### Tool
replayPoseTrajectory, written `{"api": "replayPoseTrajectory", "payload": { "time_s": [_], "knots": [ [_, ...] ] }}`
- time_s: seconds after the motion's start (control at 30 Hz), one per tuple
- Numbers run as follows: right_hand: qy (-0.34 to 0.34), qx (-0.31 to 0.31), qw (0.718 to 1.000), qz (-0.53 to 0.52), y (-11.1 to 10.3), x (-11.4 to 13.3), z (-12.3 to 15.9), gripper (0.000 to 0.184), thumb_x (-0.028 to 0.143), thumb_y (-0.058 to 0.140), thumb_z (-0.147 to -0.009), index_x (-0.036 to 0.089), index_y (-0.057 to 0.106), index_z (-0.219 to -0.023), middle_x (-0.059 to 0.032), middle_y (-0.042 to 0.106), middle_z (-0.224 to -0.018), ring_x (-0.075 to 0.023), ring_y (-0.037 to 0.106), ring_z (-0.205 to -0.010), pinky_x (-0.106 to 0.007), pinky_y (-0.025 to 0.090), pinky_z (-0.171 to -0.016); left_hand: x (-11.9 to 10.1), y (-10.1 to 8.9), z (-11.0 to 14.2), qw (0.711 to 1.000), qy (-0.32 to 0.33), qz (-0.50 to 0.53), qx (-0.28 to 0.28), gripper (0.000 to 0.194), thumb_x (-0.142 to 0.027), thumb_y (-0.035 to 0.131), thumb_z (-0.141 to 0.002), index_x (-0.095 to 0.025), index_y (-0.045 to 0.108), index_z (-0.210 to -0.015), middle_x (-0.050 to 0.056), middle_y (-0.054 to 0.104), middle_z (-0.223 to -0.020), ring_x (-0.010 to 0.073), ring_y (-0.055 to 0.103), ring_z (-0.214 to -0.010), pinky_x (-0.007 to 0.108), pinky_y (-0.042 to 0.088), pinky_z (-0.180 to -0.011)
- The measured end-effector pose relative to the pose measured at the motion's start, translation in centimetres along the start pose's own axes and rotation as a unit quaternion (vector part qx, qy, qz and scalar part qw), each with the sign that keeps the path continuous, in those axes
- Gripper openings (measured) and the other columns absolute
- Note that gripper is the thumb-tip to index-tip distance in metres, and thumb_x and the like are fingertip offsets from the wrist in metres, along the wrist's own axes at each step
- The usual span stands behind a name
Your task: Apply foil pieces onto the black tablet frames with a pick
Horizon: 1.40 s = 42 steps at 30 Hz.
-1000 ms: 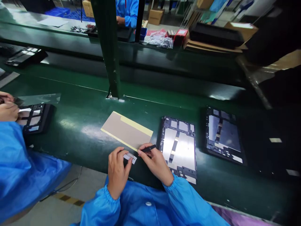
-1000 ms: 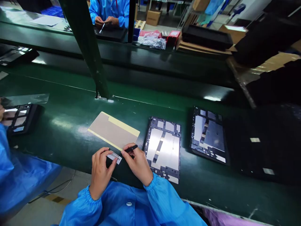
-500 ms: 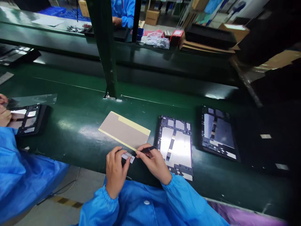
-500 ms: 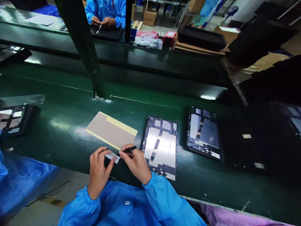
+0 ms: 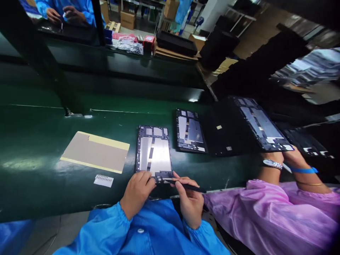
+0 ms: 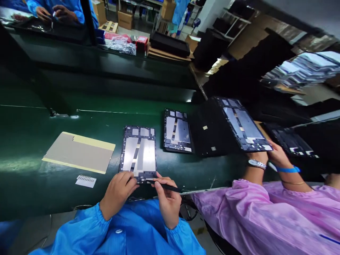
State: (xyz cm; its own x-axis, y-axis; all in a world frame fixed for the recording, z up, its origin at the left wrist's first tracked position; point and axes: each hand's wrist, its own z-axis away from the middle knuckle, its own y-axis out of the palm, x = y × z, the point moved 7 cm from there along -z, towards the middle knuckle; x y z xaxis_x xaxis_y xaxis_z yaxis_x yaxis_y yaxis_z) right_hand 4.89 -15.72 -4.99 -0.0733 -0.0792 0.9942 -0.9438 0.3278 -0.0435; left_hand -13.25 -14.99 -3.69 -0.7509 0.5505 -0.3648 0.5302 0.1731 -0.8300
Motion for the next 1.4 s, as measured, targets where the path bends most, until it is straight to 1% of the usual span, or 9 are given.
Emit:
{"api": "replayPoseTrajectory", "payload": {
  "time_s": [0.07,0.17,0.27,0.43,0.6,0.87,1.03,1.17,1.4],
  "knots": [
    [-0.023,-0.003,1.000,0.005,0.6,-0.1,-0.2,0.010,0.031,0.072,-0.089,0.023,0.067,-0.088,-0.0049,0.074,-0.086,-0.0294,0.073,-0.108,-0.049,0.060,-0.090,0.3,0.9,-1.1,1.000,-0.017,-0.015,0.002,0.011,-0.018,0.066,-0.091,-0.020,0.057,-0.087,0.004,0.064,-0.092,0.0204,0.060,-0.082,0.033,0.044,-0.069],
    [-0.059,-0.021,0.998,0.011,1.3,-0.5,-0.5,0.008,0.029,0.071,-0.090,0.023,0.067,-0.087,-0.0030,0.074,-0.082,-0.0243,0.074,-0.093,-0.052,0.057,-0.096,0.5,1.0,-2.0,0.999,-0.025,-0.026,-0.019,0.011,-0.019,0.063,-0.093,-0.020,0.056,-0.085,0.004,0.063,-0.090,0.0201,0.058,-0.080,0.033,0.042,-0.068],
    [-0.088,-0.037,0.995,0.019,1.6,-1.1,-0.5,0.006,0.027,0.070,-0.091,0.024,0.066,-0.088,-0.0004,0.074,-0.078,-0.0201,0.073,-0.079,-0.056,0.051,-0.104,0.7,0.8,-2.2,0.999,-0.027,-0.013,-0.028,0.010,-0.019,0.063,-0.093,-0.020,0.056,-0.085,0.004,0.063,-0.090,0.0200,0.058,-0.082,0.032,0.042,-0.070],
    [-0.094,-0.034,0.994,0.044,1.8,-1.6,-0.2,0.004,0.023,0.068,-0.090,0.023,0.065,-0.089,0.0001,0.074,-0.075,-0.0193,0.071,-0.075,-0.062,0.043,-0.111,1.0,0.5,-2.0,0.998,-0.042,0.022,-0.030,0.009,-0.017,0.062,-0.093,-0.019,0.058,-0.085,0.005,0.064,-0.091,0.0197,0.059,-0.085,0.032,0.044,-0.073],
    [-0.095,-0.045,0.993,0.046,1.9,-1.5,-0.3,0.006,0.027,0.068,-0.090,0.023,0.065,-0.087,-0.0004,0.073,-0.074,-0.0201,0.071,-0.074,-0.064,0.044,-0.110,0.9,0.3,-2.2,0.998,-0.045,0.022,-0.033,0.010,-0.018,0.062,-0.093,-0.020,0.059,-0.084,0.004,0.064,-0.089,0.0192,0.060,-0.084,0.032,0.046,-0.072],
    [-0.109,-0.045,0.992,0.046,1.9,-1.4,-0.2,0.003,0.021,0.068,-0.090,0.023,0.067,-0.089,-0.0001,0.074,-0.077,-0.0199,0.072,-0.078,-0.061,0.046,-0.109,1.0,0.3,-2.1,0.998,-0.044,0.020,-0.031,0.010,-0.019,0.061,-0.094,-0.019,0.058,-0.085,0.005,0.064,-0.091,0.0198,0.060,-0.086,0.033,0.047,-0.073],
    [-0.105,-0.037,0.992,0.060,2.0,-1.4,-0.3,0.003,0.021,0.068,-0.091,0.023,0.067,-0.088,0.0006,0.074,-0.078,-0.0185,0.072,-0.074,-0.062,0.044,-0.112,0.9,0.3,-2.2,0.998,-0.041,0.023,-0.031,0.010,-0.018,0.060,-0.095,-0.019,0.059,-0.085,0.005,0.064,-0.090,0.0193,0.060,-0.084,0.032,0.047,-0.074],
    [-0.109,-0.036,0.992,0.056,2.1,-1.0,-0.4,0.003,0.022,0.068,-0.090,0.023,0.066,-0.088,0.0007,0.074,-0.074,-0.0192,0.072,-0.075,-0.061,0.046,-0.110,1.0,0.3,-2.2,0.998,-0.046,0.034,-0.029,0.010,-0.018,0.061,-0.095,-0.019,0.059,-0.085,0.004,0.064,-0.090,0.0194,0.060,-0.085,0.032,0.047,-0.074],
    [-0.119,-0.031,0.990,0.064,2.1,-1.0,-0.4,0.005,0.017,0.067,-0.090,0.022,0.067,-0.090,0.0007,0.074,-0.077,-0.0173,0.072,-0.076,-0.059,0.049,-0.108,0.8,-0.1,-2.1,0.998,-0.029,0.030,-0.046,0.005,-0.017,0.061,-0.094,-0.019,0.066,-0.095,0.005,0.066,-0.093,0.0196,0.061,-0.087,0.032,0.048,-0.074]
  ]
}}
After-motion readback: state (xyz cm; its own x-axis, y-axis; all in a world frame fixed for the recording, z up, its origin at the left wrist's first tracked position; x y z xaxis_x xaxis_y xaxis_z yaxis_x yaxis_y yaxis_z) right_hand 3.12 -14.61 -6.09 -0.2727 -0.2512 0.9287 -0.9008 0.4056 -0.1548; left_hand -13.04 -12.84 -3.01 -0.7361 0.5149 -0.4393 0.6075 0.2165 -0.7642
